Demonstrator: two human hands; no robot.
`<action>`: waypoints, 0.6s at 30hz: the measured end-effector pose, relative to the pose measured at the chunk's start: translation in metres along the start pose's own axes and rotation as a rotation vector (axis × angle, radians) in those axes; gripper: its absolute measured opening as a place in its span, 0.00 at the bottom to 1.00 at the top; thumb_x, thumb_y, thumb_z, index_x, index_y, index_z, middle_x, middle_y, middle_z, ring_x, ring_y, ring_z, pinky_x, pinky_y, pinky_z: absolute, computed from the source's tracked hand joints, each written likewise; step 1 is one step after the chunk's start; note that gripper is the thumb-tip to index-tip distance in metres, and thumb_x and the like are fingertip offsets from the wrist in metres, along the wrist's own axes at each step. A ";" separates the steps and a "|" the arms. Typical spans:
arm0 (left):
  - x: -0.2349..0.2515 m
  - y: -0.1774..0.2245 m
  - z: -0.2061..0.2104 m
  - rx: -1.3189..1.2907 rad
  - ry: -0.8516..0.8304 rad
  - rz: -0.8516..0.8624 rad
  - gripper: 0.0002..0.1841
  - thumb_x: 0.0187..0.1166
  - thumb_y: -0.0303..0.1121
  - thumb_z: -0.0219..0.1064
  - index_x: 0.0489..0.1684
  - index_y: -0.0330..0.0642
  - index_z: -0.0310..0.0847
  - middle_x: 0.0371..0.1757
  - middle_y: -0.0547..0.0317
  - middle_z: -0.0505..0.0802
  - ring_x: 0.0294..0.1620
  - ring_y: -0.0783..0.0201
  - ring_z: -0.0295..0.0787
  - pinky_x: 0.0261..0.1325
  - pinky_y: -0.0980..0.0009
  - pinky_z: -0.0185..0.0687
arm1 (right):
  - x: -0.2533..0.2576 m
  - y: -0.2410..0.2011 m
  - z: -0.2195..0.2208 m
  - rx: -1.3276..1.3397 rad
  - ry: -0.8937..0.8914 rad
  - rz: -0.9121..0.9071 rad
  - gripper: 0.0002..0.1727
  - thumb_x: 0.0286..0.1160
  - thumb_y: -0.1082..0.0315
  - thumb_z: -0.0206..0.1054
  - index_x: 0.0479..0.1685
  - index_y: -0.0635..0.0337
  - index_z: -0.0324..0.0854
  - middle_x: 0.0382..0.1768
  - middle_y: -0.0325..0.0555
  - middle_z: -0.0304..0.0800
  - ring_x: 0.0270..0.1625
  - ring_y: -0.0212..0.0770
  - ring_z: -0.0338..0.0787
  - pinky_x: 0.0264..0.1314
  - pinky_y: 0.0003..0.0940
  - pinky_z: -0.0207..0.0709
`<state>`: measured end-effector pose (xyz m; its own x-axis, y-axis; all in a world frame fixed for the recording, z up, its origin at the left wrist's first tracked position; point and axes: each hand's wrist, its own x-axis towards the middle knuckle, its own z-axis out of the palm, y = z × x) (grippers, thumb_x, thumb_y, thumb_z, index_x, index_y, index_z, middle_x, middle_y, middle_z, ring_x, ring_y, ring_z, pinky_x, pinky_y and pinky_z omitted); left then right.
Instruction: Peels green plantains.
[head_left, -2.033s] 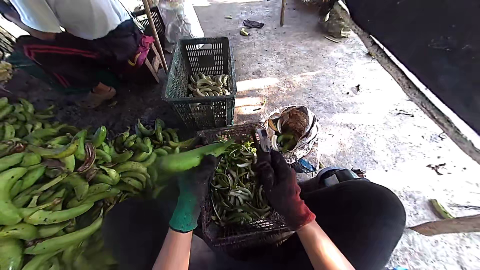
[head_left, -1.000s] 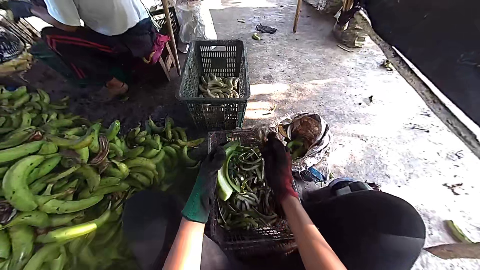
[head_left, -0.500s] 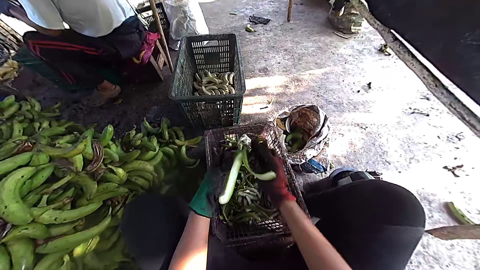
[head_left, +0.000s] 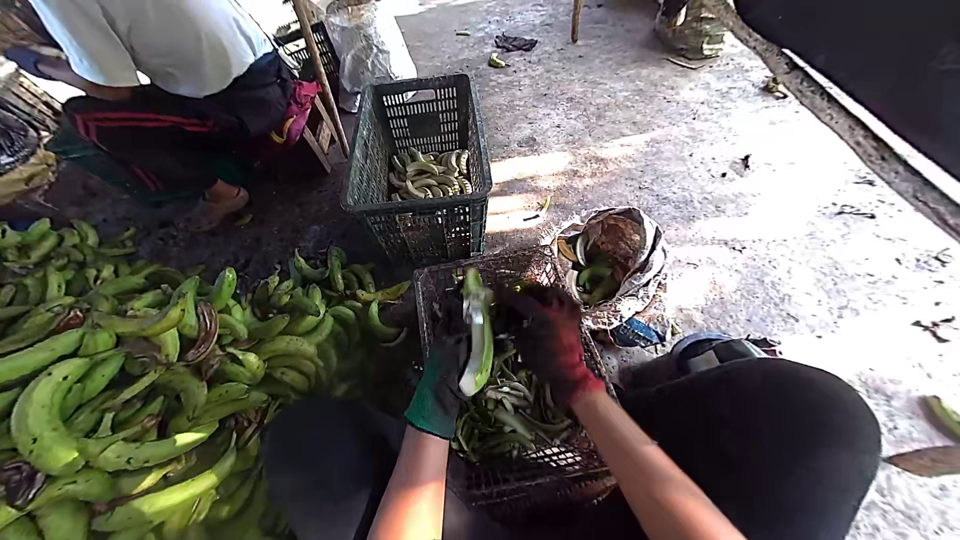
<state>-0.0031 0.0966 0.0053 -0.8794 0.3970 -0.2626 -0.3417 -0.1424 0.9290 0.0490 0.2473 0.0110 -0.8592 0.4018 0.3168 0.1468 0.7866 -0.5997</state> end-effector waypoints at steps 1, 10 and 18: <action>-0.003 0.002 0.004 0.011 -0.065 -0.017 0.19 0.92 0.29 0.46 0.77 0.32 0.67 0.56 0.58 0.88 0.52 0.79 0.85 0.57 0.80 0.82 | 0.021 0.004 -0.007 -0.018 0.007 0.069 0.24 0.75 0.65 0.69 0.72 0.35 0.86 0.59 0.62 0.89 0.66 0.71 0.83 0.69 0.77 0.66; 0.033 -0.004 0.013 -0.206 0.364 0.444 0.22 0.84 0.25 0.50 0.77 0.32 0.56 0.55 0.60 0.83 0.53 0.81 0.80 0.59 0.82 0.78 | -0.075 -0.008 0.035 0.137 0.127 -0.048 0.21 0.69 0.57 0.65 0.60 0.49 0.92 0.51 0.61 0.92 0.55 0.68 0.89 0.59 0.73 0.75; 0.009 0.008 0.008 0.082 -0.112 0.110 0.24 0.86 0.33 0.54 0.78 0.30 0.61 0.44 0.66 0.84 0.42 0.85 0.82 0.48 0.85 0.81 | 0.040 0.017 -0.007 -0.005 -0.195 0.153 0.25 0.83 0.62 0.63 0.80 0.35 0.78 0.62 0.57 0.89 0.65 0.61 0.86 0.72 0.67 0.71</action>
<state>-0.0108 0.1059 0.0123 -0.8663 0.4819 -0.1317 -0.2131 -0.1180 0.9699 0.0200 0.2802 0.0182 -0.9052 0.4183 0.0743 0.2842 0.7263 -0.6259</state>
